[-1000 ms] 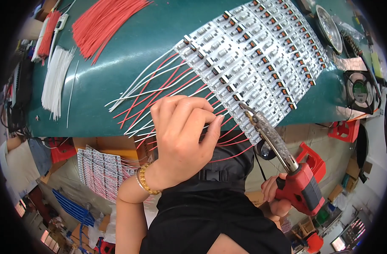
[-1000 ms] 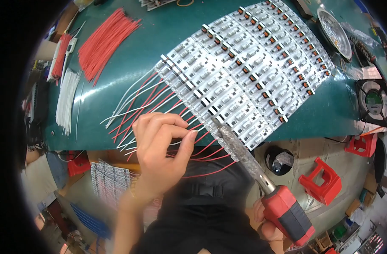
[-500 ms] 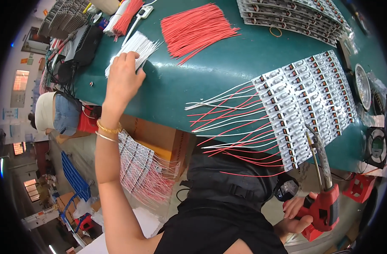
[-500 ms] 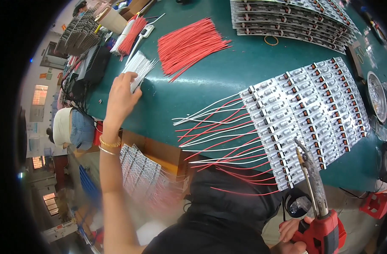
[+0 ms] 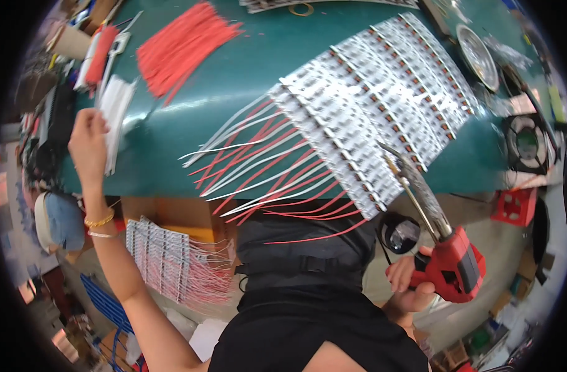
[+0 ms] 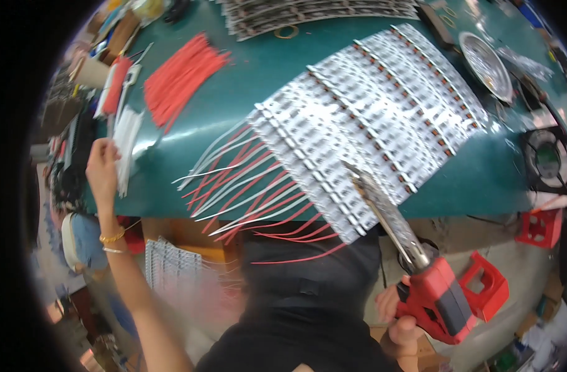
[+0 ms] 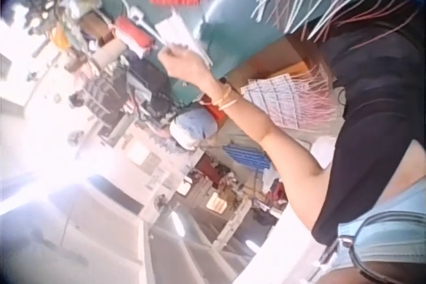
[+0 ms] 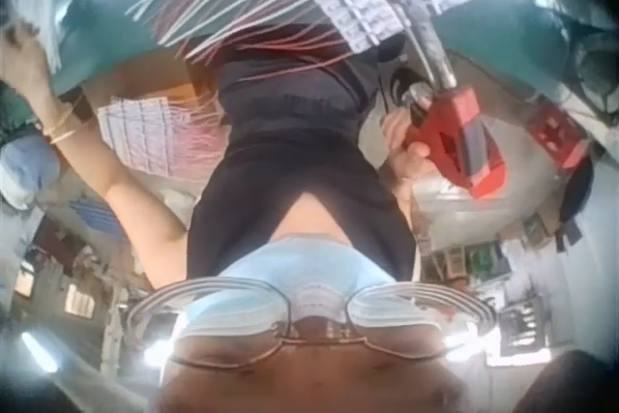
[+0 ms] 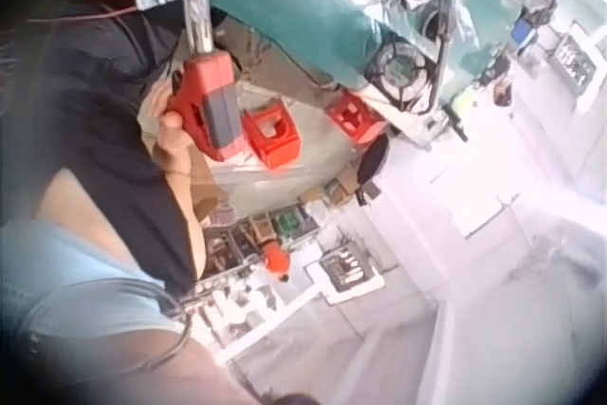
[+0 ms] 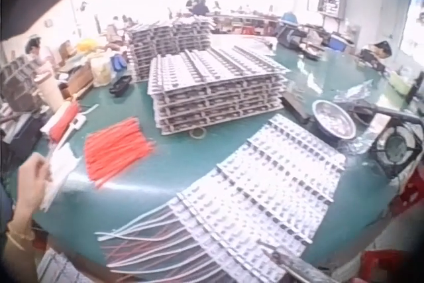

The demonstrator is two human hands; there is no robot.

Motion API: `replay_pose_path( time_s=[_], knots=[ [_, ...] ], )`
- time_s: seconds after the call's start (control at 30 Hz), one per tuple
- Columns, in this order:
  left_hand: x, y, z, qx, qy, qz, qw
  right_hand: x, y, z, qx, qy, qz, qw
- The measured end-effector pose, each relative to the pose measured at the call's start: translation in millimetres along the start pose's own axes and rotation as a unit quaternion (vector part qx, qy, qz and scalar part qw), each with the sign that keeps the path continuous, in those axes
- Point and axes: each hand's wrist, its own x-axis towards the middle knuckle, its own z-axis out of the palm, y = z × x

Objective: The person solders red and white wires onto circuit boards using a soldering iron and stacks a completed board onto a pile.

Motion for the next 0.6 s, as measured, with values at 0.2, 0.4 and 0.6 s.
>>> replay_pose_path(
  time_s=[0.2,0.4,0.6],
  knots=[
    [-4.6,5.9,18.1,-0.028,0.052,0.030,0.998,0.6,-5.3,3.0,-0.002,0.005,0.017,1.000],
    [-1.8,34.2,3.7,-0.217,0.173,-0.014,0.961,-5.6,2.8,-9.0,0.025,-0.003,-0.013,1.000],
    [-0.8,51.9,11.1,-0.468,0.263,-0.046,0.843,-7.0,12.4,-12.9,0.039,0.041,-0.049,0.997]
  ],
)
